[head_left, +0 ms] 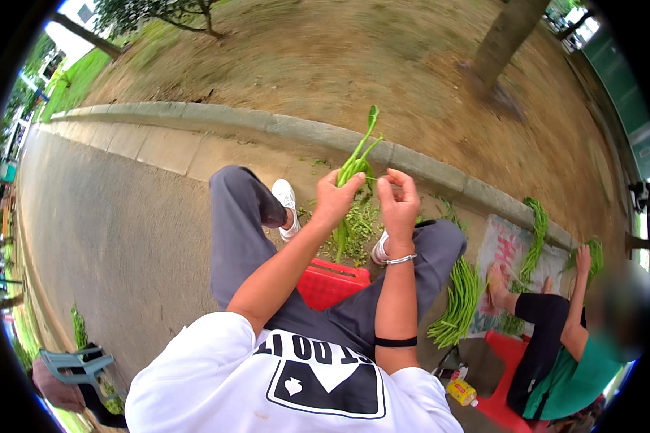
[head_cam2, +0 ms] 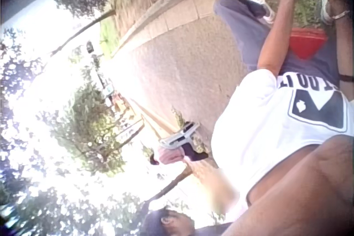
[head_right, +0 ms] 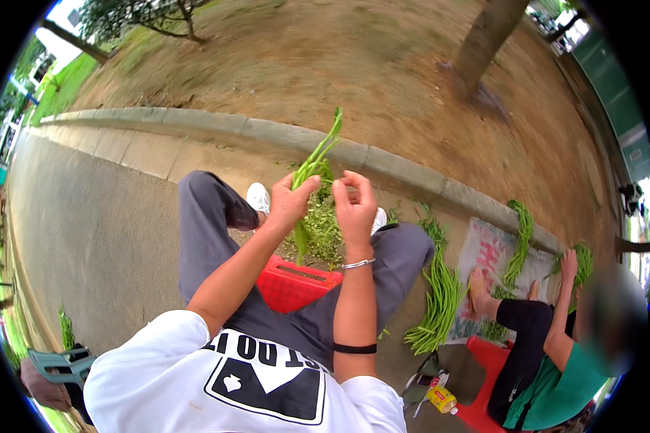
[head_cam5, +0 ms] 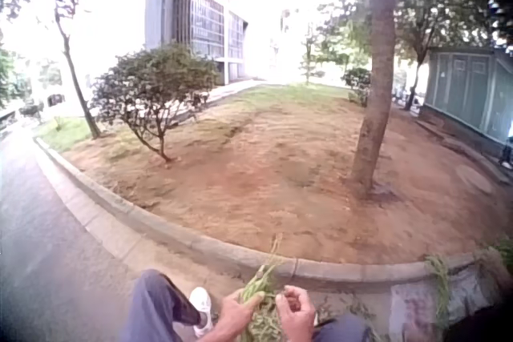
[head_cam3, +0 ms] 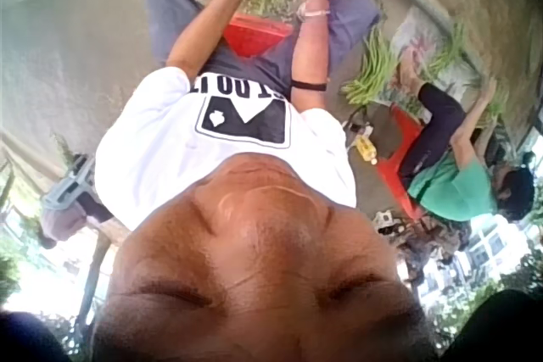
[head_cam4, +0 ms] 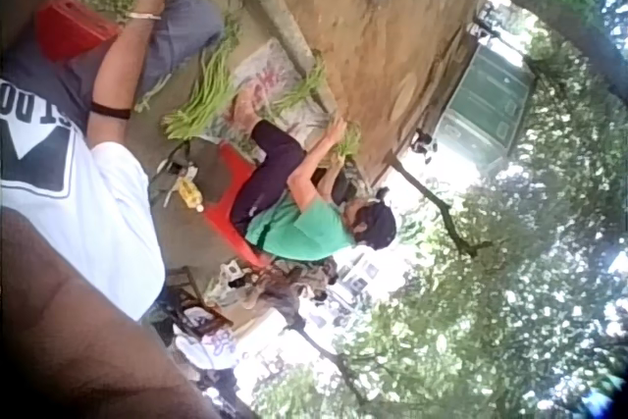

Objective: The person cleans and prepares green leafy vegetables by hand while seated outdoors. They pick through the stalks, remove unwanted parts, and pile the cleaned stems on the ground.

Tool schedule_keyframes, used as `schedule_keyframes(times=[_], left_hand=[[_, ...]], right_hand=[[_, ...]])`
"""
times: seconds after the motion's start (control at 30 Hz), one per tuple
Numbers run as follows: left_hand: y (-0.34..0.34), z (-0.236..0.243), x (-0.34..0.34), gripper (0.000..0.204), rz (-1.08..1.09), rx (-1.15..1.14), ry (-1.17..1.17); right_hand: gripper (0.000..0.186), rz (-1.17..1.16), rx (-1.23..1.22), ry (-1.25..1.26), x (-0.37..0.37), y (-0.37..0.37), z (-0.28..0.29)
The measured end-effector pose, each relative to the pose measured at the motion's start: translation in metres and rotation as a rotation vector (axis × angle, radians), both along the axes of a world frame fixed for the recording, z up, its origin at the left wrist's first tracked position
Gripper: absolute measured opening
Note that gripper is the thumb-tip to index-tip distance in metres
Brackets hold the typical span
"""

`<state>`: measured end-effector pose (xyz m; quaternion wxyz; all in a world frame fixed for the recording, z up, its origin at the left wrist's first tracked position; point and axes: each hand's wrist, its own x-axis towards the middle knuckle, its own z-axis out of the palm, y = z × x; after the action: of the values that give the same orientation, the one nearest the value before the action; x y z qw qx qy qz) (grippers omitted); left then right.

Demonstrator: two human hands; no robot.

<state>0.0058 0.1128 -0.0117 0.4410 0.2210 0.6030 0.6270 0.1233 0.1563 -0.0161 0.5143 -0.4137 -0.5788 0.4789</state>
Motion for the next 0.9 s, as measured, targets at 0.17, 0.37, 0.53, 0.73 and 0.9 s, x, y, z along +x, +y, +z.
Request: schedule_keyframes(times=[0.17,0.37,0.53,0.73,0.9], left_hand=[[0.002,-0.005,-0.001,0.019,0.014,-0.03,0.038],[0.005,-0.009,-0.005,0.018,-0.003,-0.051,-0.027],[0.006,-0.011,-0.008,0.02,-0.028,-0.042,-0.085],[0.007,-0.013,-0.009,0.02,-0.046,-0.029,-0.07],[0.005,-0.014,-0.007,0.019,-0.064,-0.008,-0.077]], right_hand=[[0.013,0.056,0.142,-0.161,-0.001,0.003,-0.009],[0.011,0.039,0.241,-0.325,0.002,0.002,-0.008],[0.01,0.017,0.274,-0.338,0.001,0.001,-0.009],[0.01,-0.033,0.241,-0.386,-0.001,0.0,-0.012],[0.011,-0.102,0.168,-0.222,-0.01,0.002,-0.015]])
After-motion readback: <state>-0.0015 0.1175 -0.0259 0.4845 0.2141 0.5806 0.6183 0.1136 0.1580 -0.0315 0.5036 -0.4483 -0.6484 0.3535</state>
